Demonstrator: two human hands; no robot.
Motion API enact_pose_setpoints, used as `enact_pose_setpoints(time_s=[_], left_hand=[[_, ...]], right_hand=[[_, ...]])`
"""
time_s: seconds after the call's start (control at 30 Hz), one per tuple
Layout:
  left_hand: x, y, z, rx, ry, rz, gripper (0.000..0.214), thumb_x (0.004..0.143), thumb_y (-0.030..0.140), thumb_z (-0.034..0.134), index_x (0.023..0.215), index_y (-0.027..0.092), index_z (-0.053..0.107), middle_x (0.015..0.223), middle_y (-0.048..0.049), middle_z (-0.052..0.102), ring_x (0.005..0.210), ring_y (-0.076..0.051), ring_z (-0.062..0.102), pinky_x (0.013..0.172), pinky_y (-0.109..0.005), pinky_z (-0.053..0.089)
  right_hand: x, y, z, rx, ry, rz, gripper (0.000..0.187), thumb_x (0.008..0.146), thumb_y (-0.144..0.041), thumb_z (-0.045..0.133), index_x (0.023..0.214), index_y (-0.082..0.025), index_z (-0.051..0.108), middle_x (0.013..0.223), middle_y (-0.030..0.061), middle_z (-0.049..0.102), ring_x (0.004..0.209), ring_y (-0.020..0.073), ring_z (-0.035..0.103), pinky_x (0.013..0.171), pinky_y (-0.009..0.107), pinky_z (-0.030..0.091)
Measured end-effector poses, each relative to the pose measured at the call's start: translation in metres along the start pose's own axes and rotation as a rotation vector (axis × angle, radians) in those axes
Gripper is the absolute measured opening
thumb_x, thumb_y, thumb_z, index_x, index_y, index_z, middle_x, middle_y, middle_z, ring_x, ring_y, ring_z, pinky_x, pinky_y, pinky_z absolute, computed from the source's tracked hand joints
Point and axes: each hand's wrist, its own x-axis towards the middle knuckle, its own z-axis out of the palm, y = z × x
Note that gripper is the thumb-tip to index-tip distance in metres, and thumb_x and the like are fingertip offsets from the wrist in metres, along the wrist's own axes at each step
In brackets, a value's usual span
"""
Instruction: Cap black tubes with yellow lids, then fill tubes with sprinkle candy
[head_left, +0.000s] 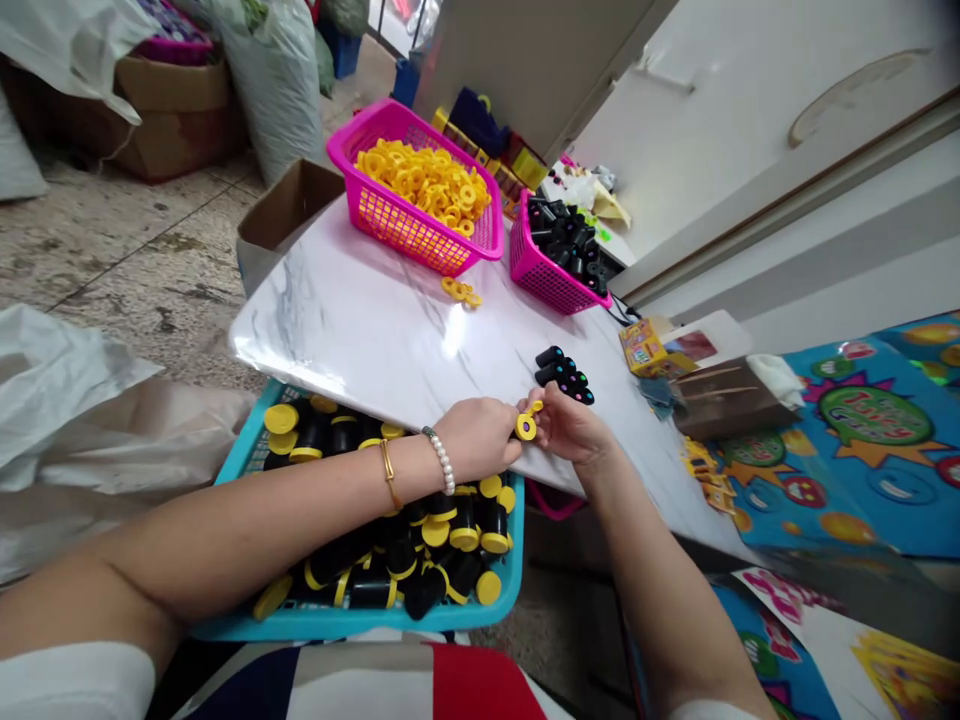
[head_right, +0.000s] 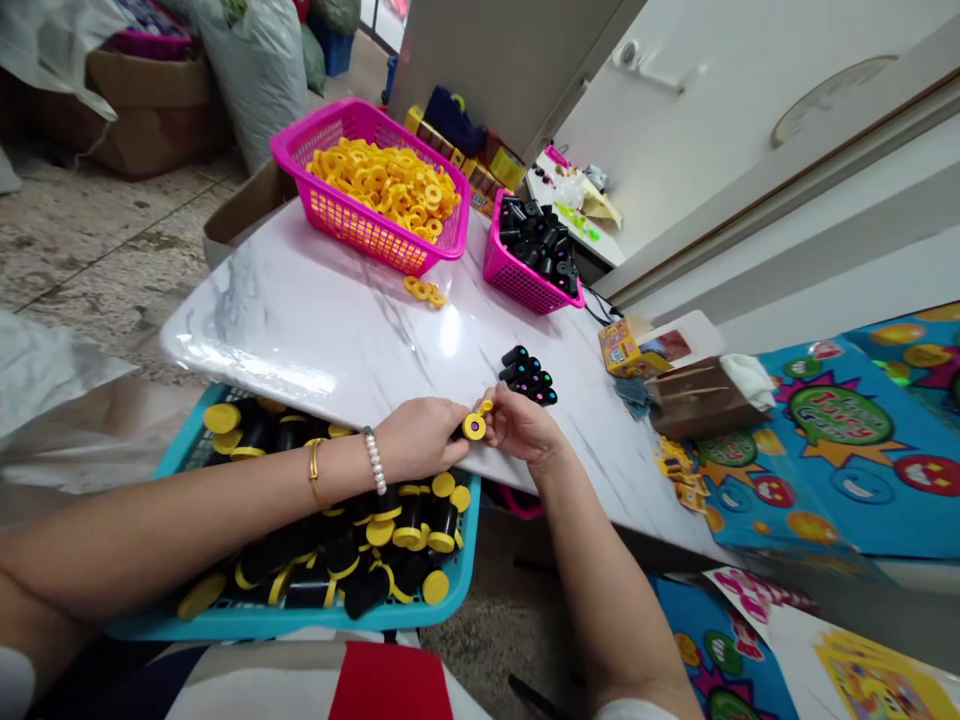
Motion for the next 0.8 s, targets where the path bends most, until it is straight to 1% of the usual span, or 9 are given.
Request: enact_pose_setpoints(time_s=[0.23,0.33,0.4,0.47,0.57,0.6,0.63,0.7,0.8], left_hand=[[0.002,0.0,0.0,0.014,-0.018,-0.009,0.028,0.082,0.033,0.051,0.099,0.013,0.064,0.089,-0.0114,0.07,0.083,-0.025,0.066,0.072,-0.033,0.051],[0.002,0.001,-0.001,0.048,-0.007,-0.026,0.023,0.083,0.031,0.051,0.091,0.013,0.063,0.083,-0.0101,0.069,0.078,-0.023,0.065,0.069,-0.031,0.049],[0.002,0.001,-0.001,0.056,0.006,-0.039,0.021,0.083,0.031,0.051,0.086,0.014,0.062,0.079,-0.0085,0.068,0.073,-0.021,0.064,0.067,-0.03,0.048],[0.004,0.001,-0.002,0.05,0.018,-0.04,0.02,0.083,0.031,0.052,0.084,0.014,0.062,0.076,-0.0066,0.067,0.068,-0.019,0.062,0.065,-0.029,0.046],[0.005,0.002,-0.004,0.03,0.003,-0.015,0.02,0.082,0.031,0.053,0.085,0.015,0.063,0.069,-0.0024,0.065,0.062,-0.015,0.058,0.063,-0.026,0.042],[0.005,0.002,-0.004,0.03,-0.008,-0.008,0.02,0.082,0.032,0.053,0.086,0.015,0.064,0.067,-0.001,0.063,0.061,-0.014,0.057,0.062,-0.025,0.041],[0.005,0.003,-0.004,0.037,-0.014,-0.004,0.021,0.081,0.033,0.054,0.087,0.016,0.065,0.066,0.0002,0.062,0.06,-0.014,0.056,0.061,-0.025,0.04],[0.005,0.006,-0.004,0.078,-0.012,-0.008,0.023,0.08,0.036,0.055,0.09,0.019,0.066,0.065,0.002,0.061,0.06,-0.013,0.055,0.061,-0.024,0.039],[0.006,0.013,-0.004,0.18,0.013,-0.04,0.028,0.078,0.041,0.056,0.095,0.021,0.067,0.066,0.0039,0.06,0.06,-0.011,0.055,0.063,-0.022,0.039]], right_hand=[[-0.004,0.008,-0.001,-0.059,0.003,-0.015,0.035,0.063,-0.046,0.08,0.065,-0.015,0.063,0.057,-0.0027,0.056,0.041,0.0071,0.049,0.039,0.02,0.039],[-0.008,0.004,0.006,-0.093,0.08,-0.139,0.033,0.068,-0.047,0.076,0.069,-0.016,0.064,0.055,-0.0023,0.055,0.044,0.0091,0.05,0.04,0.021,0.04],[-0.016,0.006,0.007,-0.069,0.272,-0.356,0.028,0.073,-0.045,0.072,0.074,-0.018,0.063,0.058,-0.003,0.053,0.049,0.0101,0.052,0.044,0.022,0.041],[-0.032,0.021,0.002,-0.028,0.623,-0.638,0.023,0.08,-0.044,0.064,0.078,-0.021,0.059,0.059,-0.0044,0.048,0.052,0.0105,0.052,0.046,0.022,0.042],[-0.067,0.083,-0.014,-0.11,1.209,-0.876,0.02,0.087,-0.042,0.052,0.08,-0.023,0.054,0.059,-0.0048,0.044,0.053,0.0119,0.05,0.05,0.024,0.043],[-0.08,0.114,-0.018,-0.168,1.33,-0.822,0.02,0.088,-0.041,0.051,0.08,-0.023,0.053,0.06,-0.0044,0.045,0.053,0.0123,0.05,0.052,0.025,0.044],[-0.093,0.147,-0.02,-0.213,1.347,-0.641,0.02,0.088,-0.04,0.052,0.08,-0.022,0.054,0.06,-0.0038,0.048,0.054,0.0125,0.05,0.053,0.025,0.044],[-0.117,0.213,-0.02,-0.209,1.082,-0.122,0.026,0.092,-0.042,0.048,0.081,-0.02,0.056,0.06,-0.0032,0.05,0.053,0.0125,0.05,0.053,0.026,0.045],[-0.154,0.287,-0.006,-0.125,0.857,0.161,0.023,0.092,-0.037,0.054,0.095,-0.015,0.062,0.086,0.0036,0.064,0.072,0.0149,0.061,0.067,0.031,0.052]])
